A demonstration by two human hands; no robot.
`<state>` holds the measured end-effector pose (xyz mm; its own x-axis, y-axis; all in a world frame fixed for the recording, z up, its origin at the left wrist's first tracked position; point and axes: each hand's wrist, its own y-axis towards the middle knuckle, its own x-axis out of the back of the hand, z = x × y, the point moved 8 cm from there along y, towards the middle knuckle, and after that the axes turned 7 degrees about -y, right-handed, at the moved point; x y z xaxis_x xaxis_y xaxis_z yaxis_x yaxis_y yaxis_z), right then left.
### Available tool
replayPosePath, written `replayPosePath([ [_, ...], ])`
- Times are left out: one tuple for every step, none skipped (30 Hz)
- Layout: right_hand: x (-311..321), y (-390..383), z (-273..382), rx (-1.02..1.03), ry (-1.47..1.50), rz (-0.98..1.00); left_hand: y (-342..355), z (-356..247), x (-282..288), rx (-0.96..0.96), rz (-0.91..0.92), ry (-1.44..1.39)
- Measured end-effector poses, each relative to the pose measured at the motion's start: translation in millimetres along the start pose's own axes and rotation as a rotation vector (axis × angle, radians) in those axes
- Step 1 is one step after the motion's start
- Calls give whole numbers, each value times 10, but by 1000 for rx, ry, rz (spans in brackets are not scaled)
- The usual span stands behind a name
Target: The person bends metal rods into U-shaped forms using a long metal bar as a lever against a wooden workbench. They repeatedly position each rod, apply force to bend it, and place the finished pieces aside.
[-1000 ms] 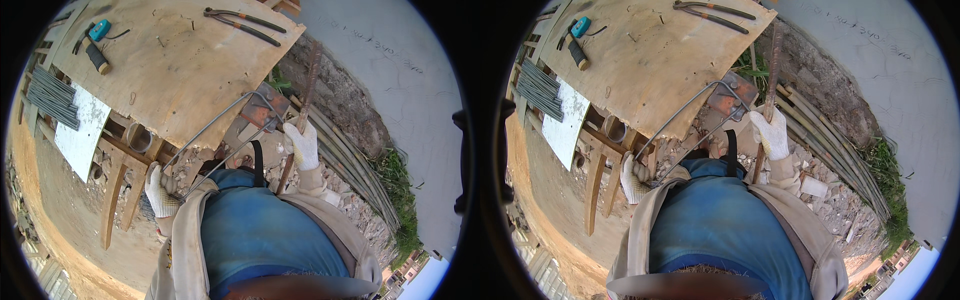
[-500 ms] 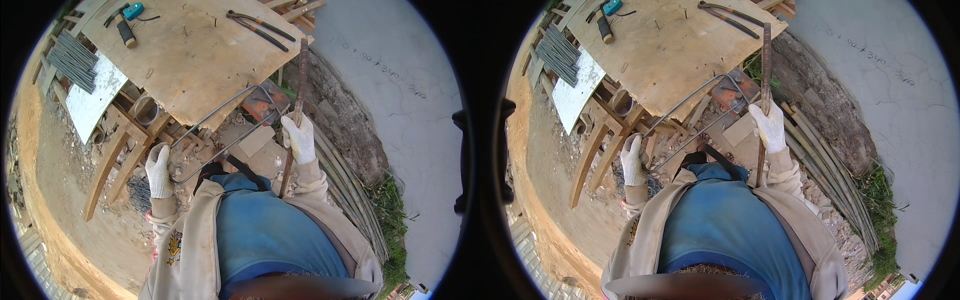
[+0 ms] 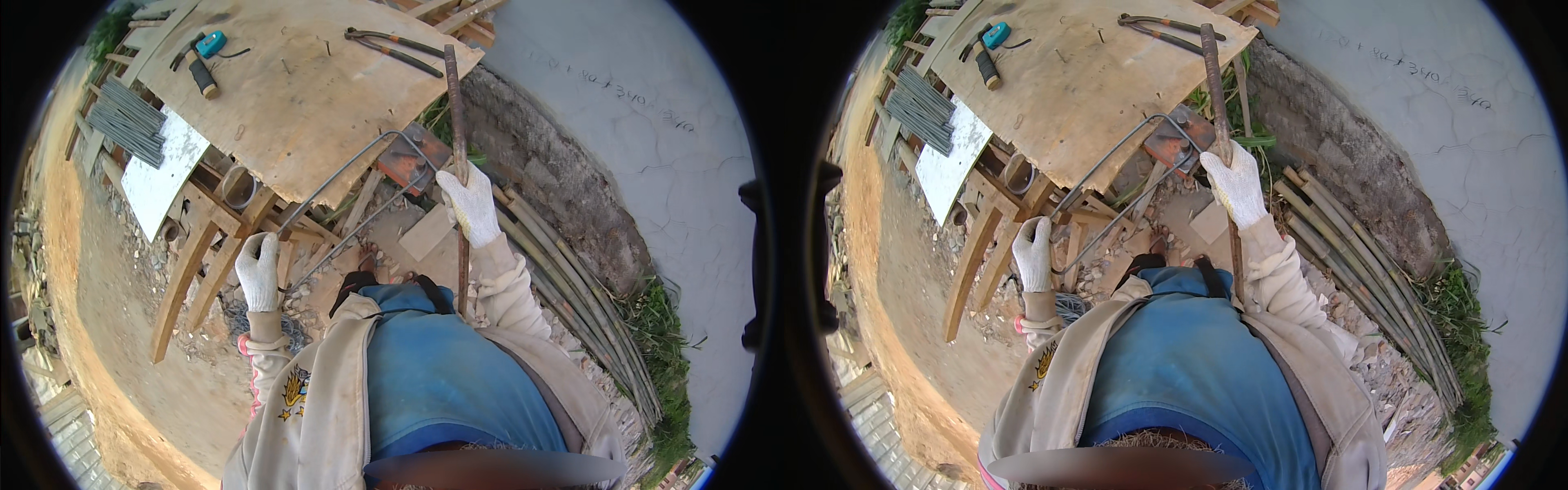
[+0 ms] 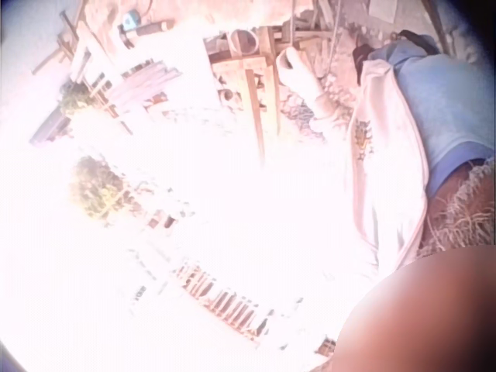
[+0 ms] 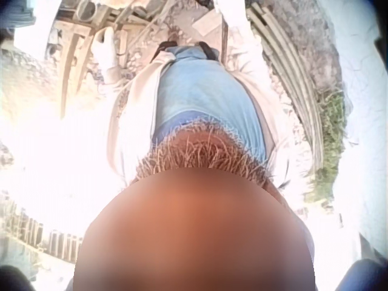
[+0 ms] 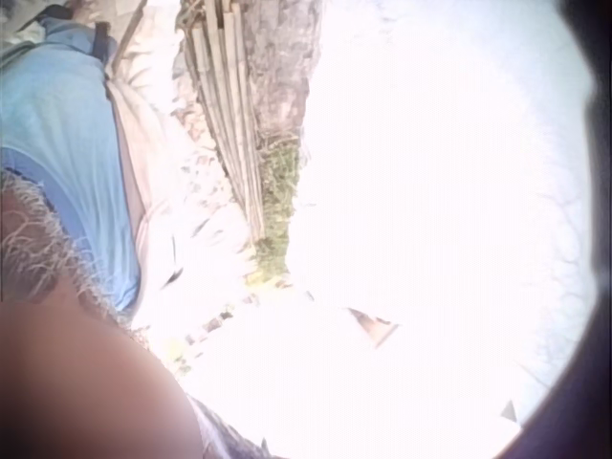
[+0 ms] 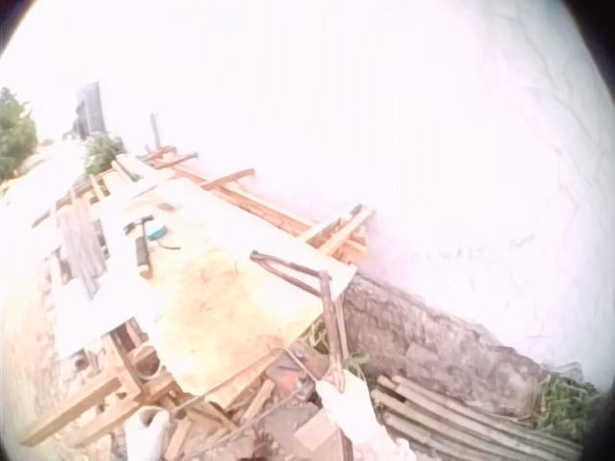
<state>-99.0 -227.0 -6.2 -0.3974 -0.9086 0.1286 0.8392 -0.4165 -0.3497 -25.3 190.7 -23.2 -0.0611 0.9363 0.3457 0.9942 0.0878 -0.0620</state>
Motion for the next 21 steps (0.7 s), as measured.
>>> replayPosePath([
  [2, -10, 2, 0, -5, 5, 13, 24, 9, 28, 0, 8],
  [0, -15, 3, 1, -7, 17, 30, 32, 19, 38, -8, 11],
  [12, -18, -6, -3, -31, 9, 53, 36, 31, 47, -16, 13],
  [20, -13, -16, -7, -52, 6, 75, 39, 30, 55, -18, -19],
  [32, -10, -32, -13, -74, 4, 77, 43, 32, 62, -33, -30],
  [43, -8, -30, 6, -89, 6, 83, 31, 37, 51, -46, -8],
  [53, -1, -22, 28, -102, 10, 100, 22, 37, 46, -56, -15],
  [60, -1, -19, 43, -109, 23, 116, 24, 35, 54, -63, -44],
  [138, -19, 35, 112, -227, -39, 141, 9, 38, 42, -63, -74],
  [227, -39, 105, 178, -340, -92, 146, 23, 39, 63, -75, -54],
  [314, -65, 179, 243, -452, -146, 151, 24, 42, 68, -80, -64],
  [409, -151, 312, 389, -549, -215, 148, 44, 30, 91, -75, -106],
  [516, -225, 304, 366, -530, -212, 148, 55, 30, 107, -73, -96],
  [633, -309, 265, 307, -517, -219, 146, 46, 34, 98, -79, -75],
  [702, -388, 240, 288, -527, -193, 151, 44, 33, 102, -74, -82],
  [779, -464, 212, 269, -536, -167, 154, 42, 28, 105, -70, -89],
  [842, -524, 170, 250, -541, -139, 160, 22, 37, 87, -80, -63],
  [907, -584, 121, 230, -546, -110, 157, 35, 30, 107, -76, -85],
  [928, -633, 43, 209, -545, -80, 156, 45, 32, 125, -71, -105],
  [947, -675, -68, 154, -548, -65, 157, 71, 18, 160, -55, -180],
  [957, -719, -119, 173, -563, -63, 169, 36, 25, 118, -51, -142],
])
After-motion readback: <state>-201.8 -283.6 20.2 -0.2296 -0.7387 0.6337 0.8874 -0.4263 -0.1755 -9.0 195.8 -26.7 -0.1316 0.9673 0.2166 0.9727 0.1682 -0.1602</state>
